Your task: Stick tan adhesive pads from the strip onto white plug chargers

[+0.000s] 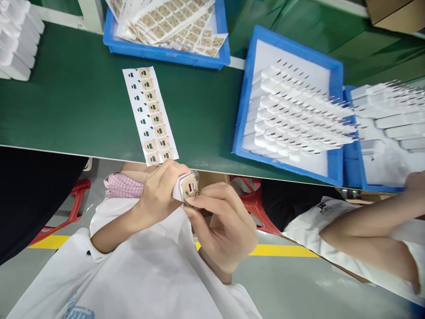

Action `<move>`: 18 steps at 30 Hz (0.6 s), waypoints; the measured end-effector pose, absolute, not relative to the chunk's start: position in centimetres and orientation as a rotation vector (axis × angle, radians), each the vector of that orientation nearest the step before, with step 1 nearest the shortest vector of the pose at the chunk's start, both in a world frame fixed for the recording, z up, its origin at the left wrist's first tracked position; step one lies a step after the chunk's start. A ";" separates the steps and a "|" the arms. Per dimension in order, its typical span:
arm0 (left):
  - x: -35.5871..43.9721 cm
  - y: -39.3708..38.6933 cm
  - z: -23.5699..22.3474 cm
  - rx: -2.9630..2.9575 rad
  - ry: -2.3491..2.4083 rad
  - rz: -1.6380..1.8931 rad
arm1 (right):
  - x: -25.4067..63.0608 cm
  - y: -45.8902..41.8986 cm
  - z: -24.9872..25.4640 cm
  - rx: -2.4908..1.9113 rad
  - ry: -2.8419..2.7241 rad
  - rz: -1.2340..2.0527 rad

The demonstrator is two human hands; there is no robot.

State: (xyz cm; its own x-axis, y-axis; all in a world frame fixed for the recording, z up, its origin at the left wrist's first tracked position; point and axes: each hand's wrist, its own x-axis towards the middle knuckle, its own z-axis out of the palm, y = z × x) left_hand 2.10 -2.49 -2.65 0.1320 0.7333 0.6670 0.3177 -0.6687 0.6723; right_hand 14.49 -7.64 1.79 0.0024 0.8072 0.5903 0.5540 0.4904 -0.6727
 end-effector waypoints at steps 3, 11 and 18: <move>2.0 -2.8 -2.3 2.023 1.054 1.518 | 13.9 -7.2 1.0 -1.097 -1.702 0.072; 2.0 -3.7 -1.0 2.008 1.050 1.480 | 13.8 -6.8 0.5 -0.994 -1.645 -0.072; 2.0 -3.9 -1.0 2.002 1.063 1.505 | 13.8 -7.2 1.5 -1.064 -1.673 0.018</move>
